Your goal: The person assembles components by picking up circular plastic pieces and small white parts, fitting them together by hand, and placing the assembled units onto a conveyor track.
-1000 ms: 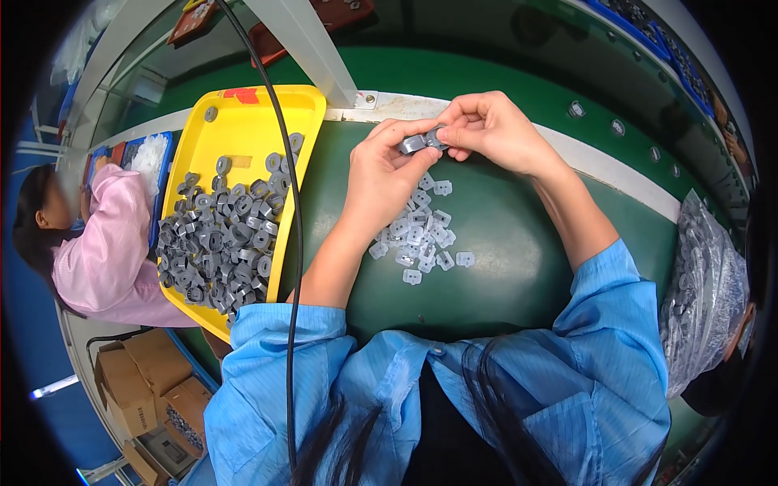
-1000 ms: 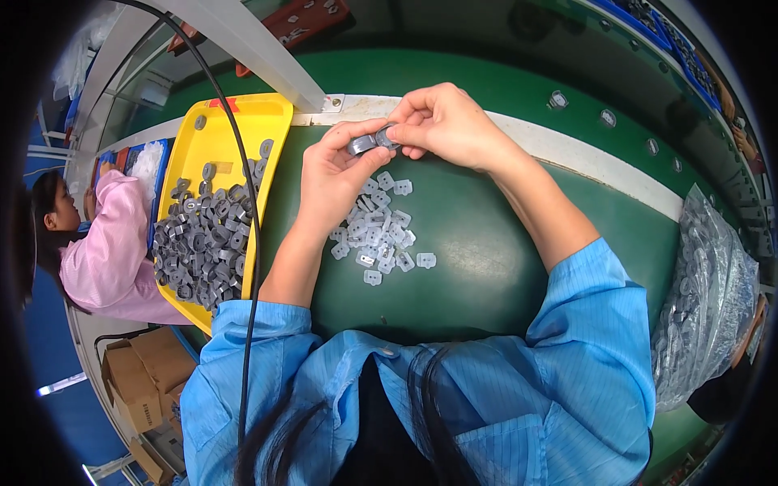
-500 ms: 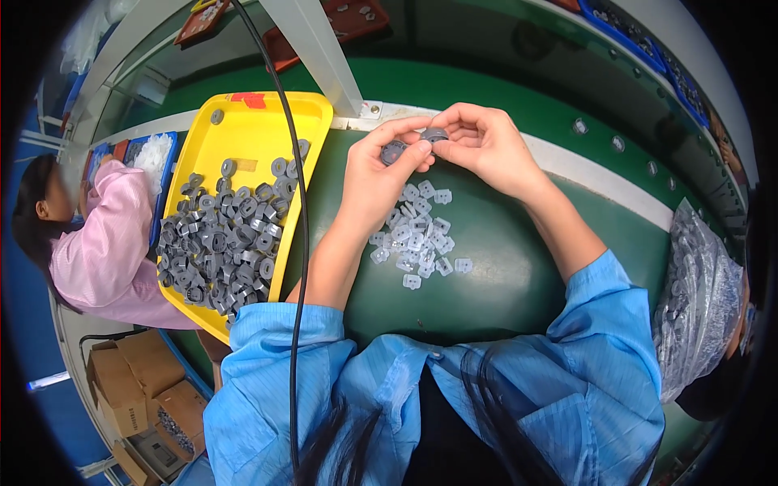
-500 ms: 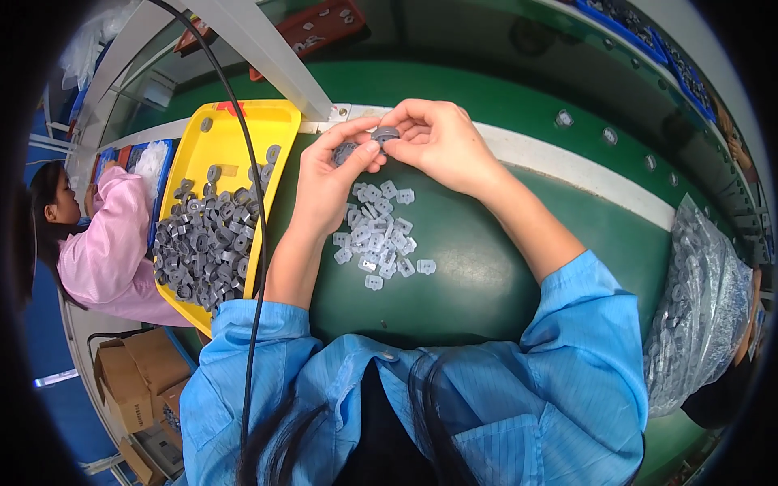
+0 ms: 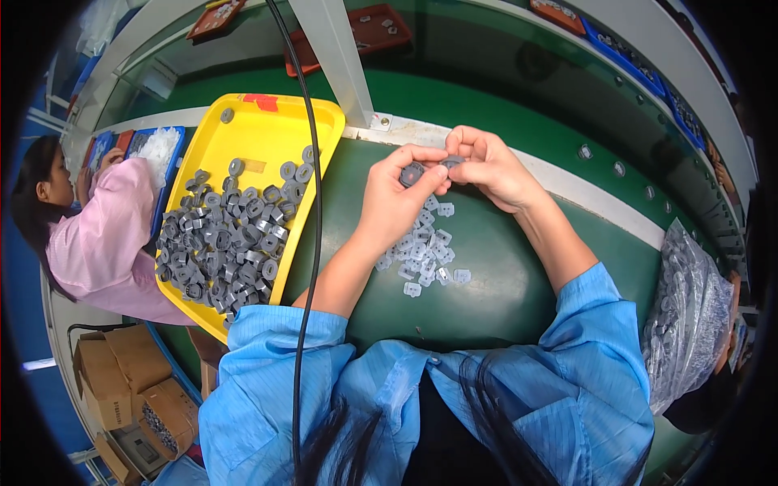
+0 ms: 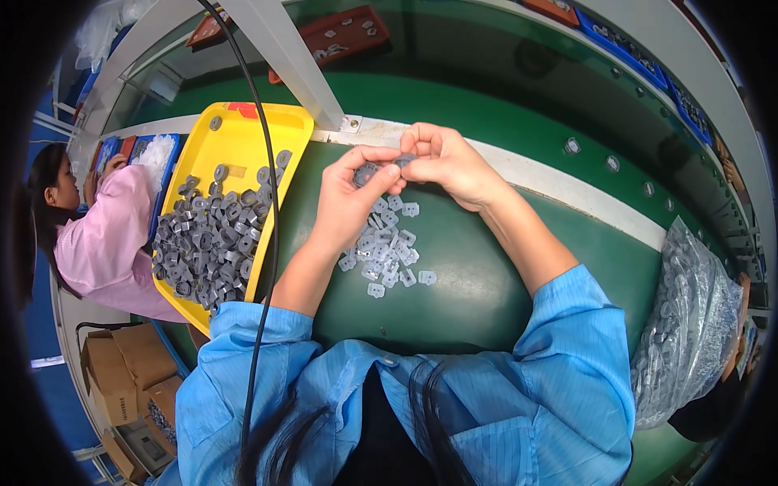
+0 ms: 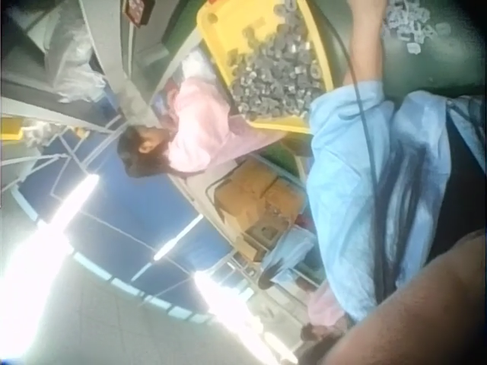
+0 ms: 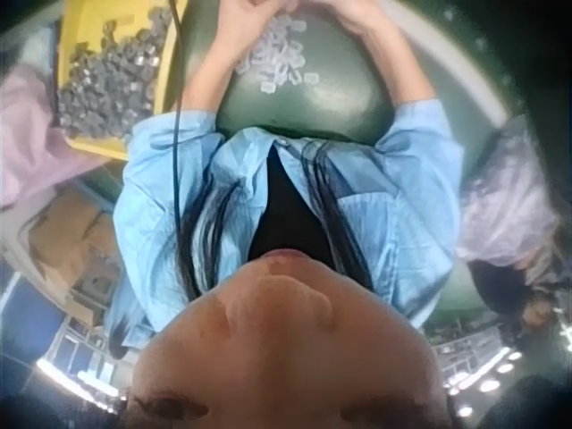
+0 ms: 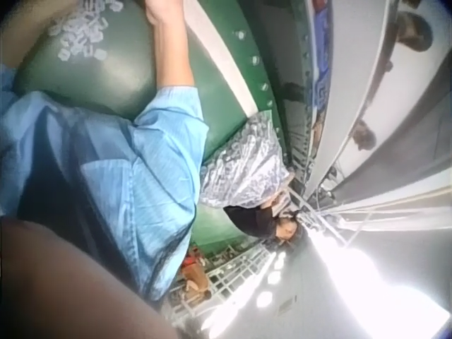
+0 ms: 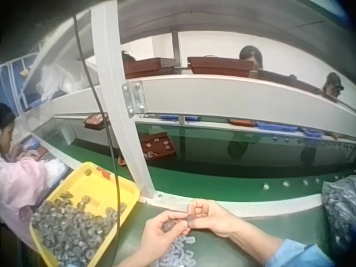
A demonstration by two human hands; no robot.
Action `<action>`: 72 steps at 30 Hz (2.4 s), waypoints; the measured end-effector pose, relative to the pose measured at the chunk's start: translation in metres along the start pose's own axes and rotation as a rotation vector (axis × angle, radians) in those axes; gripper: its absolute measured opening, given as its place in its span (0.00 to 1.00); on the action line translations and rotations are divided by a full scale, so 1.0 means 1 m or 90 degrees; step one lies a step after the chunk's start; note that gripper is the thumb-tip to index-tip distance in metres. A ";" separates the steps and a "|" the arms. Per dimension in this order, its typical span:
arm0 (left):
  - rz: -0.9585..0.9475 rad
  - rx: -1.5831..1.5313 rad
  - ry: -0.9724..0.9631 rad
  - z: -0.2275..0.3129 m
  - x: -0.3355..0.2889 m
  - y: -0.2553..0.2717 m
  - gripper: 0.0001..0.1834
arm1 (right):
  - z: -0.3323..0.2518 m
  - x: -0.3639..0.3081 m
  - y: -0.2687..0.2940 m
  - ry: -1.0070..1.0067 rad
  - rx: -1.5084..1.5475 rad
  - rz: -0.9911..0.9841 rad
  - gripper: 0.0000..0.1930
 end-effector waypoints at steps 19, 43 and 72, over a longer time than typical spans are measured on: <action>0.153 0.013 -0.020 -0.027 0.017 0.028 0.11 | -0.058 0.097 0.113 0.067 -0.646 0.333 0.15; 0.175 -0.021 -0.011 -0.037 0.027 0.036 0.21 | -0.101 -0.028 0.115 0.080 -0.231 0.449 0.15; 0.144 0.238 -0.115 -0.036 0.011 0.027 0.12 | -0.148 -0.165 -0.074 0.641 -0.906 0.480 0.12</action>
Point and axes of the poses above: each hand's wrist, its own x-axis towards the middle knuckle, its own y-axis out of the back of the hand, z = x × y, the point moved 1 cm from there along x, towards the middle knuckle, and after that the axes turned 3 degrees about z, right-handed, at the moved point
